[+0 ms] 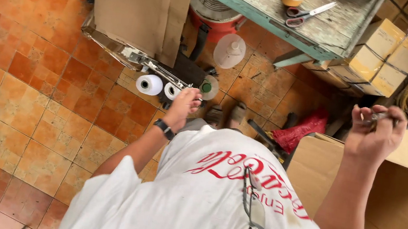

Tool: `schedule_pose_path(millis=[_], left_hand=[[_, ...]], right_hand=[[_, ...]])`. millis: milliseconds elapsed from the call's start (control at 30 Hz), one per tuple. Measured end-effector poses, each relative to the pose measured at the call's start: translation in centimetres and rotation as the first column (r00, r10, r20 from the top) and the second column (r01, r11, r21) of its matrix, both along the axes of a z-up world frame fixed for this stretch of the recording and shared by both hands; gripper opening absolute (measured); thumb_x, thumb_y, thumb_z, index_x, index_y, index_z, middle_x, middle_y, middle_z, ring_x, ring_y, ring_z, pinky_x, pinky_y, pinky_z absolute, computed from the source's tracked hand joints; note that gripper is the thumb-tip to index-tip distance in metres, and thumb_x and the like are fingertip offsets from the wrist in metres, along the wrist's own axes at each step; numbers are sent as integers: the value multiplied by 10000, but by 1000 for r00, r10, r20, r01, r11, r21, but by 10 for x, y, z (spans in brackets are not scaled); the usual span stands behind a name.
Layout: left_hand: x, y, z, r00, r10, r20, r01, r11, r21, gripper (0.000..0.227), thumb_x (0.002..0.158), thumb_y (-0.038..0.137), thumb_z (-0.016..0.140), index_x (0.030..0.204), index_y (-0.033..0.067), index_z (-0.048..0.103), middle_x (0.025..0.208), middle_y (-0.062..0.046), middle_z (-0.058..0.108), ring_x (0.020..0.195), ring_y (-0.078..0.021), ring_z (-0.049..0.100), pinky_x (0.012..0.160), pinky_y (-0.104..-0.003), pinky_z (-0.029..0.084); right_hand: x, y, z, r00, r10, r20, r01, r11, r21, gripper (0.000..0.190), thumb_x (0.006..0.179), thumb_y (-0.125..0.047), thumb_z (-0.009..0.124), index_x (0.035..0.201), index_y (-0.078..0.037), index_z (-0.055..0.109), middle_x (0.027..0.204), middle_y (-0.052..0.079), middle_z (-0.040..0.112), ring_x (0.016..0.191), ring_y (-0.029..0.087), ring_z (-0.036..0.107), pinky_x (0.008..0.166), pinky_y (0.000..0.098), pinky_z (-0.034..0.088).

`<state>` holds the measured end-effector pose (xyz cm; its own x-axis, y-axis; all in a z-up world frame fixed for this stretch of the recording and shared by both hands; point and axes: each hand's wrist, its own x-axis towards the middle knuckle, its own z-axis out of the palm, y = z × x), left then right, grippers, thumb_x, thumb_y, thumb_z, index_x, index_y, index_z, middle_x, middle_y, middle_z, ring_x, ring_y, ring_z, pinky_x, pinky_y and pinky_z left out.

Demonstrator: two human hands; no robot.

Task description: Unfolding cardboard boxes and cutting them into smaller pieces using scissors in a workshop environment.

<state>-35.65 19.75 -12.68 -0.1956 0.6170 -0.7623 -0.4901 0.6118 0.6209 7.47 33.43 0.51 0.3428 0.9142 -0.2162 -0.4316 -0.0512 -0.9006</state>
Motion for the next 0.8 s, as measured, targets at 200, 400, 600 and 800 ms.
schedule_pose_path(millis=[200, 400, 600, 800], left_hand=[[-6, -24, 7, 952, 280, -123, -284, 959, -20, 236, 1085, 264, 471, 1229, 124, 596, 1041, -8, 632, 836, -92, 611, 647, -200, 489], [2, -38, -1, 885, 445, -139, -448, 894, 12, 200, 1096, 275, 453, 1191, 147, 574, 1028, -14, 660, 830, -101, 634, 663, -236, 516], [4, -42, 9, 844, 536, -19, -535, 843, 54, 162, 1104, 255, 454, 1147, 150, 570, 970, 22, 646, 808, -88, 620, 672, -239, 480], [-25, -64, -26, 774, 633, 13, -631, 771, 89, 192, 1089, 237, 507, 1220, 116, 577, 983, -14, 667, 810, -127, 637, 692, -299, 509]], right_hand=[[22, 67, 31, 990, 34, 136, -48, 994, 103, 246, 1058, -411, 568, 1057, -165, 581, 796, -42, 446, 611, 70, 369, 528, 228, 303], [86, 131, 27, 965, 195, 176, -235, 941, 245, 376, 1095, -182, 590, 788, -199, 372, 910, -33, 500, 615, 87, 316, 566, 229, 296], [111, 184, 18, 946, 308, 100, -324, 905, 276, 409, 1158, -45, 596, 824, -159, 391, 806, 7, 327, 732, 110, 224, 702, 252, 235], [-15, 162, 101, 938, 344, 51, -333, 847, 415, 326, 1158, 105, 495, 1369, -79, 661, 1142, 61, 700, 956, 260, 715, 884, 441, 703]])
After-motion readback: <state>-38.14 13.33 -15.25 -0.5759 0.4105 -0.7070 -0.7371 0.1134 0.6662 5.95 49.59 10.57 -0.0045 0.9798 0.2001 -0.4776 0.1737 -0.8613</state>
